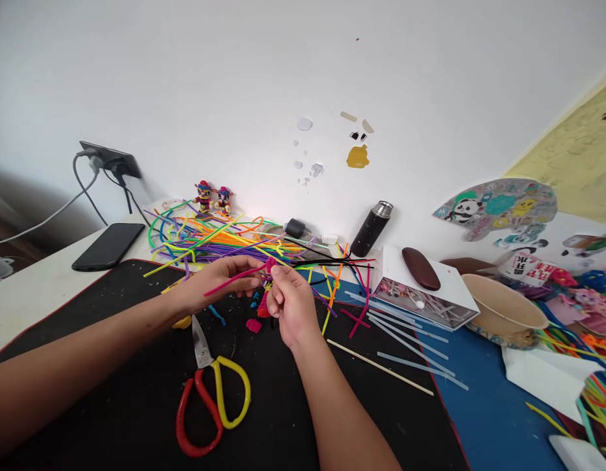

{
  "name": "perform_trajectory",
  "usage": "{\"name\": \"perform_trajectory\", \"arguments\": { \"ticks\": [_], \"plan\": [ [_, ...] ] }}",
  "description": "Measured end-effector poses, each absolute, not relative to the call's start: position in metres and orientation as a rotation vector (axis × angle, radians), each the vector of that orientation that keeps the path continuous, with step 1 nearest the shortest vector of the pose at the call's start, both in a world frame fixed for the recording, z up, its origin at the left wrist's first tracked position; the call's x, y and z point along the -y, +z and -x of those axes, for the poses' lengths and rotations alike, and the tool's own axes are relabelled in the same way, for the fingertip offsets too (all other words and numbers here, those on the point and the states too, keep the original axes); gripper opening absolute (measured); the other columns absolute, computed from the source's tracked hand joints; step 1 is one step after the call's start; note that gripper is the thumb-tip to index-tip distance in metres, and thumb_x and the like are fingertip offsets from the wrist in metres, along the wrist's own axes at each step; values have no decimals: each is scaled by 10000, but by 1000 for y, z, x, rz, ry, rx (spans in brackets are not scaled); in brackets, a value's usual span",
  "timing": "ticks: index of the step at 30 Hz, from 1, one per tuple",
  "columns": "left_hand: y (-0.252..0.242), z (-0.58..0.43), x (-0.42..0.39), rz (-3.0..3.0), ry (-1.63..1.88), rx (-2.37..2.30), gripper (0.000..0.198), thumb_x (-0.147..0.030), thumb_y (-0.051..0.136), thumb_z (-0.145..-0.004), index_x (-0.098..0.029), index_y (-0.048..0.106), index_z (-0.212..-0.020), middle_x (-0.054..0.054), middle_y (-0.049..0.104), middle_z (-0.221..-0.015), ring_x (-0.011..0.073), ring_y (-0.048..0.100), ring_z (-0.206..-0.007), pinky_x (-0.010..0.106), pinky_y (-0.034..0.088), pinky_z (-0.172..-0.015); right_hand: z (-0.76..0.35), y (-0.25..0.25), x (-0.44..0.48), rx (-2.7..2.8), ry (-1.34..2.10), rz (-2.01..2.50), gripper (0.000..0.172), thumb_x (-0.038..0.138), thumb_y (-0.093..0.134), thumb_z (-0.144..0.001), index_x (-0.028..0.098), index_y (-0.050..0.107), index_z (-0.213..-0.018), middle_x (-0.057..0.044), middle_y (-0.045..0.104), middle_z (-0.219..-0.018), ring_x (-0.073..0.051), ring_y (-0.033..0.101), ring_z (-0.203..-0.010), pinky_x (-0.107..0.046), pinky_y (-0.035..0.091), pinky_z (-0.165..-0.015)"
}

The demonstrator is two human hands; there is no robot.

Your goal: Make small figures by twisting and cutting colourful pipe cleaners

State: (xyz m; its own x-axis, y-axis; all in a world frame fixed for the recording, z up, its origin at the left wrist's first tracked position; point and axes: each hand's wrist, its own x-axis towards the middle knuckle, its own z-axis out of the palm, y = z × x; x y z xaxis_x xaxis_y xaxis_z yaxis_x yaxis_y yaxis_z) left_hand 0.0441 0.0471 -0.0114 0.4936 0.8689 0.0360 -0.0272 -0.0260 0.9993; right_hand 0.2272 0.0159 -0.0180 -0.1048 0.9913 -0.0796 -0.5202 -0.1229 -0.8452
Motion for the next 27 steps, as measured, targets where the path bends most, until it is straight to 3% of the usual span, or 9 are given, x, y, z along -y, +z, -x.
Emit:
{"name": "perform_trajectory", "arguments": {
  "ticks": [4, 14, 19, 24, 27],
  "plan": [
    [-2, -49, -36, -1621, 982, -779, 306, -409, 811, -868, -175, 734, -1049, 47, 759, -993, 211, 695, -934, 322, 545, -850, -222, -18, -12, 816, 1575, 828, 468, 522, 928, -702, 193, 614, -813, 133, 399, -454, -49, 359, -347, -185, 224, -371],
    [-1, -50, -33, -1952, 1258, -870, 142, -313, 702, -963, -199, 767, -1018, 51, 775, -989, 200, 707, -916, 302, 546, -844, -218, -18, -8, 841, 1590, 852, 459, 534, 914, -725, 191, 637, -852, 123, 422, -470, -56, 384, -352, -185, 207, -363],
    [0, -48, -33, -2021, 1260, -890, 151, -321, 692, -972, -199, 763, -1027, 58, 771, -992, 206, 702, -930, 303, 545, -844, -217, -18, -7, 873, 1582, 854, 449, 537, 900, -739, 187, 641, -854, 118, 434, -476, -56, 384, -351, -181, 212, -359],
    [0, -44, -36, -1956, 1167, -960, 274, -449, 654, -989, -197, 761, -996, 77, 778, -1051, 242, 704, -986, 329, 542, -885, -217, -20, -7, 921, 1574, 867, 418, 531, 877, -770, 193, 663, -893, 110, 453, -480, -66, 406, -351, -184, 220, -358],
    [2, -40, -38, -1911, 1117, -1069, 332, -491, 617, -987, -183, 740, -1007, 69, 765, -1011, 233, 685, -907, 309, 520, -788, -218, -20, -6, 979, 1546, 875, 430, 574, 839, -803, 189, 677, -905, 98, 477, -495, -73, 428, -355, -189, 238, -356]
  ]
}}
